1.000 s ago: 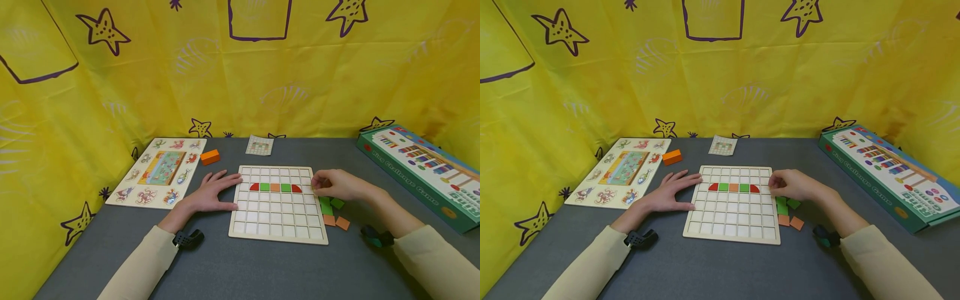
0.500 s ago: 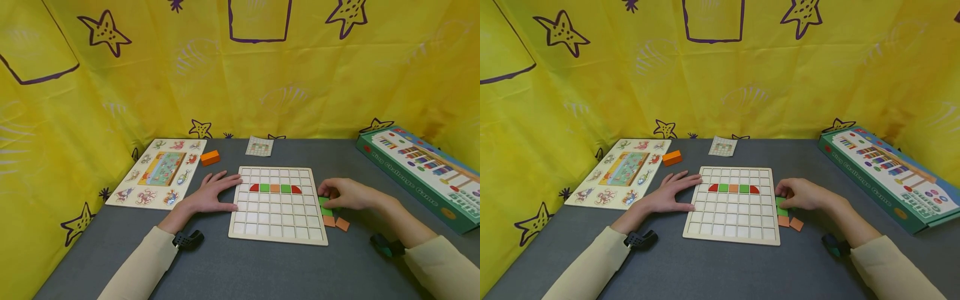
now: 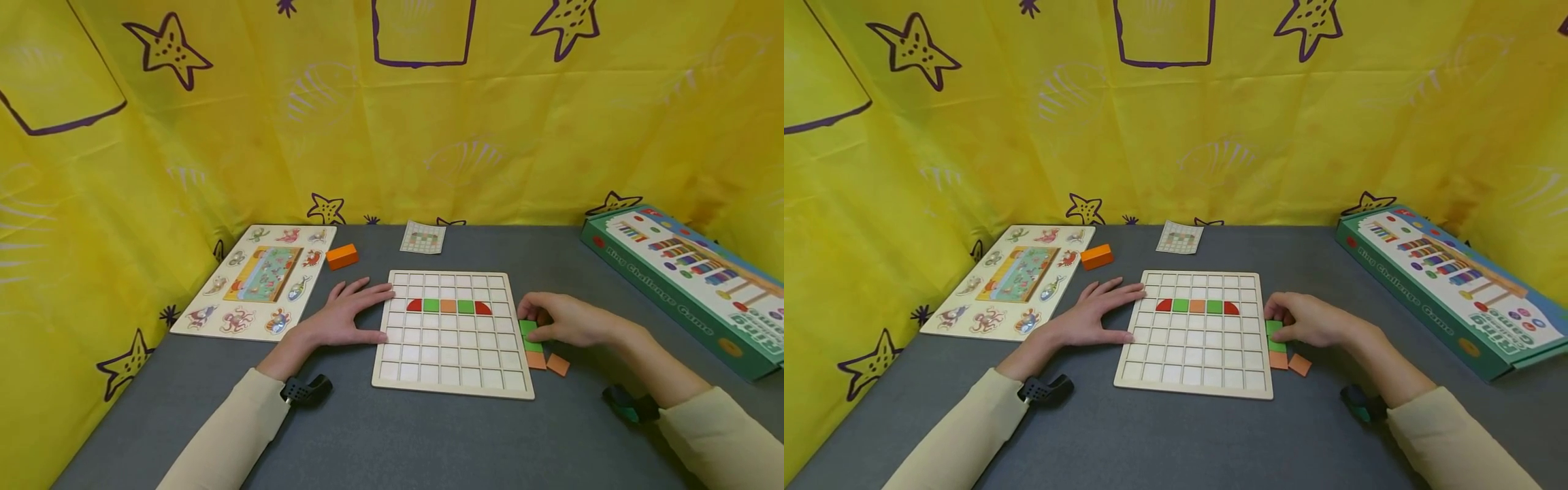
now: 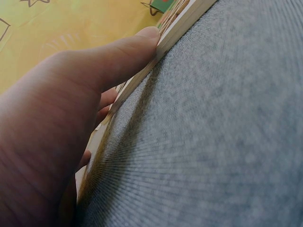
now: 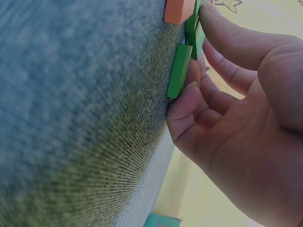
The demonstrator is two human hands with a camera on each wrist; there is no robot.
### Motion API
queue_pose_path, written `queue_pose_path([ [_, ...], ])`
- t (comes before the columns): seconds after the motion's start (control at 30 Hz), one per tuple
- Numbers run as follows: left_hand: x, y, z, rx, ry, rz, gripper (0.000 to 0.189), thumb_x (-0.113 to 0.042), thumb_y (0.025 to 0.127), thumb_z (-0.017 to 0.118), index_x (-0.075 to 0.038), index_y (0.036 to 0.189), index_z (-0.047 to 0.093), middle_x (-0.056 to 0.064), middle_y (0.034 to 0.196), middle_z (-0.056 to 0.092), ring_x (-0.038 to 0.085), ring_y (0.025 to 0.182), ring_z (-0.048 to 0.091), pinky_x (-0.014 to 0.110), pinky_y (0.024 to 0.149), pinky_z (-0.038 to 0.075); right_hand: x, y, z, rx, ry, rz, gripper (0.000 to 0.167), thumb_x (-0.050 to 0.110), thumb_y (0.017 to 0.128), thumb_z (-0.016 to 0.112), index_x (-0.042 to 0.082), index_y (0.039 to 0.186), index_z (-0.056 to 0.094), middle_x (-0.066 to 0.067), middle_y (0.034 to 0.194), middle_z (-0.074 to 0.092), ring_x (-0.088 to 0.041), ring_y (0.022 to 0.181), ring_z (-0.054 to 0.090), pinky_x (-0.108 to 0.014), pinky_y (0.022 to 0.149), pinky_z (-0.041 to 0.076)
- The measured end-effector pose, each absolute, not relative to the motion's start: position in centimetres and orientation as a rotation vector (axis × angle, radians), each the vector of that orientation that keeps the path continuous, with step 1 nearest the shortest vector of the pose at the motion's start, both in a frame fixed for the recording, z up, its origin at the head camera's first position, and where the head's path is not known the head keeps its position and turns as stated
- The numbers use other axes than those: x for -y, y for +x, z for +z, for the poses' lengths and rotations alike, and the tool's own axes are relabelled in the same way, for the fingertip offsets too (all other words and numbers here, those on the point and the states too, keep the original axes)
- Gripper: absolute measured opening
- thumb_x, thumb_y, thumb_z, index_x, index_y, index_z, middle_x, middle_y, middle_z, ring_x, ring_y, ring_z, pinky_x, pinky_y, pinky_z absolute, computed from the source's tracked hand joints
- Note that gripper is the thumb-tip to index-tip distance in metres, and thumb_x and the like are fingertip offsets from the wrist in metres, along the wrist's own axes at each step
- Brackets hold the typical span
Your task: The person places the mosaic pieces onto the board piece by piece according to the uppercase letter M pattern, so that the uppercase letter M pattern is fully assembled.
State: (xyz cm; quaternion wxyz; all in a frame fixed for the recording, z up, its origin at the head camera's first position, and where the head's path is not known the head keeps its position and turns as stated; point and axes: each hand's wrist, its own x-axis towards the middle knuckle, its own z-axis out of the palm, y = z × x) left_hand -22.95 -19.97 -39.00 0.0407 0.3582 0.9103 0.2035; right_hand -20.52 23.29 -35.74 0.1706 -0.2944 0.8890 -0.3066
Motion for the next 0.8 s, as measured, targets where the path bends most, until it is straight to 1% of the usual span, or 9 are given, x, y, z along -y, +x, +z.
queue_pose_path([
  [0.3,20.0,-22.9,-38.9,-2.787,1.107,0.629,0.083,-0.055,0.088,0.072,-0.022,0.157,0.041,-0.004,0.163,0.032,0.037,0.151,0.014,0.068,0.112,0.002,-23.3,-20.5,-35.7,-2.588,-0.872,-0.875,0.017,0.011,0.091,0.076,0.011,0.103,0.064,0.005,0.087,0.057,-0.014,0.081,0.053,-0.029,0.072,0.047],
  [0.47,20.0,-23.0,-39.0,-2.784,1.099,0.622,0.083,-0.057,0.088,0.072,-0.023,0.157,0.041,-0.006,0.163,0.031,0.036,0.152,0.013,0.067,0.112,0.001,-23.4,-20.8,-35.2,-2.585,-0.821,-0.876,0.01,0.008,0.094,0.071,0.011,0.101,0.065,0.003,0.087,0.059,-0.017,0.08,0.054,-0.029,0.069,0.047],
  [0.63,20.0,-23.1,-39.0,-2.782,1.084,0.61,0.084,-0.058,0.088,0.071,-0.024,0.158,0.04,-0.007,0.163,0.03,0.035,0.152,0.013,0.067,0.113,0.001,-23.5,-21.2,-34.7,-2.607,-0.801,-0.864,0.007,0.006,0.096,0.067,0.01,0.102,0.065,0.002,0.09,0.061,-0.019,0.082,0.055,-0.03,0.071,0.048],
  [0.8,20.0,-23.1,-38.9,-2.781,1.078,0.605,0.084,-0.058,0.088,0.071,-0.024,0.158,0.04,-0.007,0.163,0.03,0.034,0.152,0.012,0.066,0.113,0.0,-22.9,-21.5,-34.3,-2.634,-0.834,-0.884,0.007,0.007,0.096,0.068,0.01,0.102,0.065,0.002,0.09,0.062,-0.018,0.083,0.057,-0.031,0.074,0.05],
])
